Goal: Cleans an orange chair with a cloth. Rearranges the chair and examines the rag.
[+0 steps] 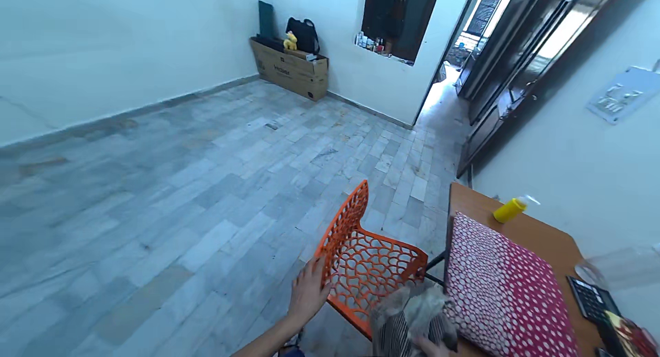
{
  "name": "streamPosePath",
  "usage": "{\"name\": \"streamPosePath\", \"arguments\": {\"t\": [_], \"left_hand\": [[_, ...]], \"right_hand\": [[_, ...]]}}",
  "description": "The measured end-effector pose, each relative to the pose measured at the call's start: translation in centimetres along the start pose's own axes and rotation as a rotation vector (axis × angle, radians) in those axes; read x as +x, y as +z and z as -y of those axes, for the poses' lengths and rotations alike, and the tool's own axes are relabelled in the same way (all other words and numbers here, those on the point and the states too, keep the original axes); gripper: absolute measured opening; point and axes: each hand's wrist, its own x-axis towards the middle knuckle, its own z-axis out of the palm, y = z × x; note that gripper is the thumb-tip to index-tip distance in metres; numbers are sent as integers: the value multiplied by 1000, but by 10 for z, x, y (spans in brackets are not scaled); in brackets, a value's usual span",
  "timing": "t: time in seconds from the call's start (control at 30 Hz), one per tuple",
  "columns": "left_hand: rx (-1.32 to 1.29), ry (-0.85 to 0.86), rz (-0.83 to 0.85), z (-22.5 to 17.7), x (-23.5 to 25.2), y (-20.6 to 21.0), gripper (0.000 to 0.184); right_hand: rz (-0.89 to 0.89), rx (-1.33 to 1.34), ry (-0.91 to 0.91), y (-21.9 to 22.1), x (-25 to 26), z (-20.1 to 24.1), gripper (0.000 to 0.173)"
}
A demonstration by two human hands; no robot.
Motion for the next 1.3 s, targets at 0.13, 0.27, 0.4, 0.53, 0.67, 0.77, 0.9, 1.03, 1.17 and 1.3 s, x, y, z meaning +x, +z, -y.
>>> {"name": "streamPosePath", "arguments": {"t": [0.13, 0.27, 0.4, 0.53, 0.67, 0.77, 0.9, 1.03, 1.17, 1.3], "left_hand": [[-151, -136, 202, 49, 29, -44, 88], [-340, -52, 398, 69, 45, -39, 86], [-380, -58, 439, 74, 42, -30, 69], [-74, 42, 498, 89, 44, -18, 42], [-240, -34, 424, 95, 46, -5, 49], [-279, -37, 399, 86, 43, -6, 54], [-218, -50, 302, 74, 39, -8, 39], [-191, -125, 265, 62, 39, -13, 39], [-172, -153, 227, 60, 52, -22, 36], [-131, -147, 302, 60, 63, -32, 39]], "right_hand": [[-79, -388, -486, 88, 28, 35, 37], [-177, -660, -834, 179, 54, 30, 33], [250, -967, -638, 233, 56, -16, 35], [316, -1053, -643, 256, 69, -62, 51], [288, -1044, -747, 260, 110, -49, 57], [281, -1128, -724, 277, 166, -6, 56], [238, -1243, -498, 302, 251, 90, 50], [184, -1154, -477, 300, 317, 127, 45], [225, -1053, -580, 298, 307, 113, 44], [567, -1063, -610, 278, 231, 56, 58]]}}
